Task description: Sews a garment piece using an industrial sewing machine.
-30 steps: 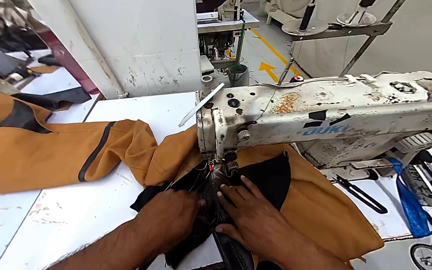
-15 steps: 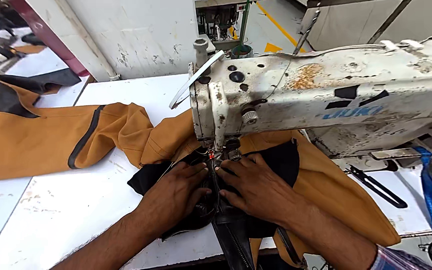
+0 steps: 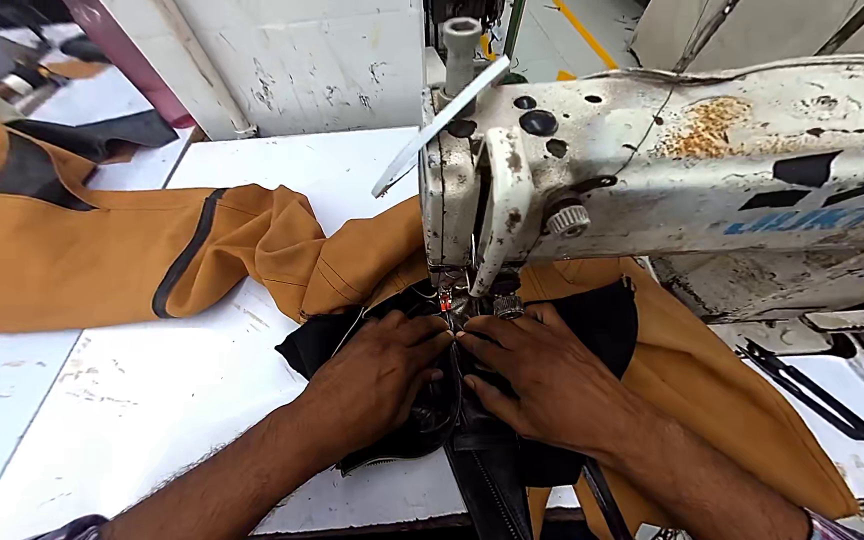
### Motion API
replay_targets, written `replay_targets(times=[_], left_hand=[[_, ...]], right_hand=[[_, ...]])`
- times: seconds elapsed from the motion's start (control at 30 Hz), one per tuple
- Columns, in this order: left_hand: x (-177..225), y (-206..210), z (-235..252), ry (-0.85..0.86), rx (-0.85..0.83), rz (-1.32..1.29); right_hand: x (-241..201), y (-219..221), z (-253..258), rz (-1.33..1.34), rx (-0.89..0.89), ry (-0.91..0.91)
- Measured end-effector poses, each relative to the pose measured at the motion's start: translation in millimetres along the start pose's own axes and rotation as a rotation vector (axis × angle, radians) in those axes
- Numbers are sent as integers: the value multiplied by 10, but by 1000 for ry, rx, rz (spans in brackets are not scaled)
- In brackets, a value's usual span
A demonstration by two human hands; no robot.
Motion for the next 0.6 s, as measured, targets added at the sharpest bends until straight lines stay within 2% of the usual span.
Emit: replay_targets(times=[0.17, 0.6], left_hand=[[-5, 55, -26, -67, -18, 10], [-10, 56, -22, -39, -45, 31]], right_hand=[[35, 60, 49, -57, 5, 29], [110, 98, 27, -26, -15, 32]])
Point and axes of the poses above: each hand's wrist, its own z-axis towards the middle knuckle, its own y-axis out of the palm, x = y × z, the point moved 10 cm from there along z, towards the middle knuckle, and after that the axes turned 7 degrees about z, right-handed, at the moved point
